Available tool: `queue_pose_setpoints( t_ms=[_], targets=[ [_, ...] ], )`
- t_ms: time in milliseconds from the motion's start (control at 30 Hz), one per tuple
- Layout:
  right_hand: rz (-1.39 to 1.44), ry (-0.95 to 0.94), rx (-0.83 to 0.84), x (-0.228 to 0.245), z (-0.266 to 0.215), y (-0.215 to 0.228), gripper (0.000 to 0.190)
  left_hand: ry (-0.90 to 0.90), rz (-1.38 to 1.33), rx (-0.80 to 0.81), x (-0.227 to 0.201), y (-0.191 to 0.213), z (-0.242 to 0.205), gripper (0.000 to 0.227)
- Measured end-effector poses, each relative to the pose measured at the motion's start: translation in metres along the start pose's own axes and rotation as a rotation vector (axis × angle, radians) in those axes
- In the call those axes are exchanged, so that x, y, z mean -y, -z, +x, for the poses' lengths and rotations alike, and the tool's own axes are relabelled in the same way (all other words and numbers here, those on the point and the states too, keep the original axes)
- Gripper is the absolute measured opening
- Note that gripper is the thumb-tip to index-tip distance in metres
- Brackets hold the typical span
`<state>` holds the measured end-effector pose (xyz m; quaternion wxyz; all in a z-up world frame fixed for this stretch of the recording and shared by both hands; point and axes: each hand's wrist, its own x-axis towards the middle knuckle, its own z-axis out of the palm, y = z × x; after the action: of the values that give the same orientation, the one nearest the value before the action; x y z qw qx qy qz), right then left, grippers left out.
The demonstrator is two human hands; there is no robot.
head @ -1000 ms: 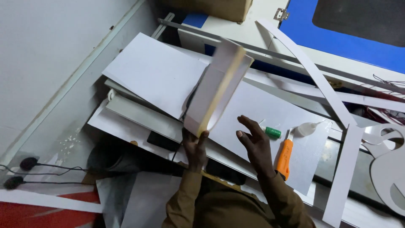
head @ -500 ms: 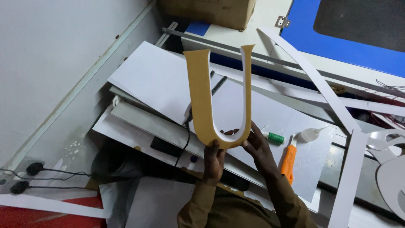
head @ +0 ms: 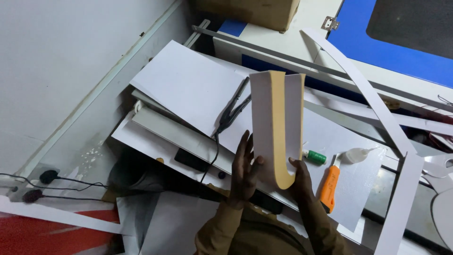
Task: The person assembles a large white letter 'U' by applying glue to its edges and pressing a strip of material onto it. They then handle a long white strip and a curved white piece, applying glue and attaching them to other components on the workbench.
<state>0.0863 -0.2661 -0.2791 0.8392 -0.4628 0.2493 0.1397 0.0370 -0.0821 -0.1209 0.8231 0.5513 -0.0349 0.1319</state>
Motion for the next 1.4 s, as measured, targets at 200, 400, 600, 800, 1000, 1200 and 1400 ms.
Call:
queue_pose_setpoints(
  t_ms=[200,400,600,800,1000,1200,1400],
  targets=[
    [-0.142,0.076,0.222,0.018,-0.025,-0.022,0.071,0.062,0.038,-0.279,-0.048,0.000,0.039,0.081],
    [-0.106,-0.085,0.133,0.011,-0.038,-0.012,0.087,0.101,-0.050,-0.356,-0.073,-0.004,0.052,0.058],
    [-0.141,-0.283,0.133,0.007,-0.007,0.012,0.044,0.166,0.032,-0.349,-0.073,-0.005,0.048,0.079],
    [-0.110,-0.275,0.176,-0.027,0.041,0.055,0.033,0.134,-0.112,-0.319,-0.036,0.015,0.041,0.068],
    [-0.179,-0.381,0.226,-0.003,-0.025,-0.001,0.060,0.124,-0.572,0.231,0.036,0.028,0.049,0.095],
    [-0.682,-0.003,0.595,0.043,-0.027,-0.004,0.069,0.270,-0.682,-0.196,0.062,0.017,0.047,0.083],
    [-0.947,0.814,0.600,0.138,-0.143,-0.078,0.077,0.028,-0.452,-0.200,0.073,0.053,0.045,0.082]
  ],
)
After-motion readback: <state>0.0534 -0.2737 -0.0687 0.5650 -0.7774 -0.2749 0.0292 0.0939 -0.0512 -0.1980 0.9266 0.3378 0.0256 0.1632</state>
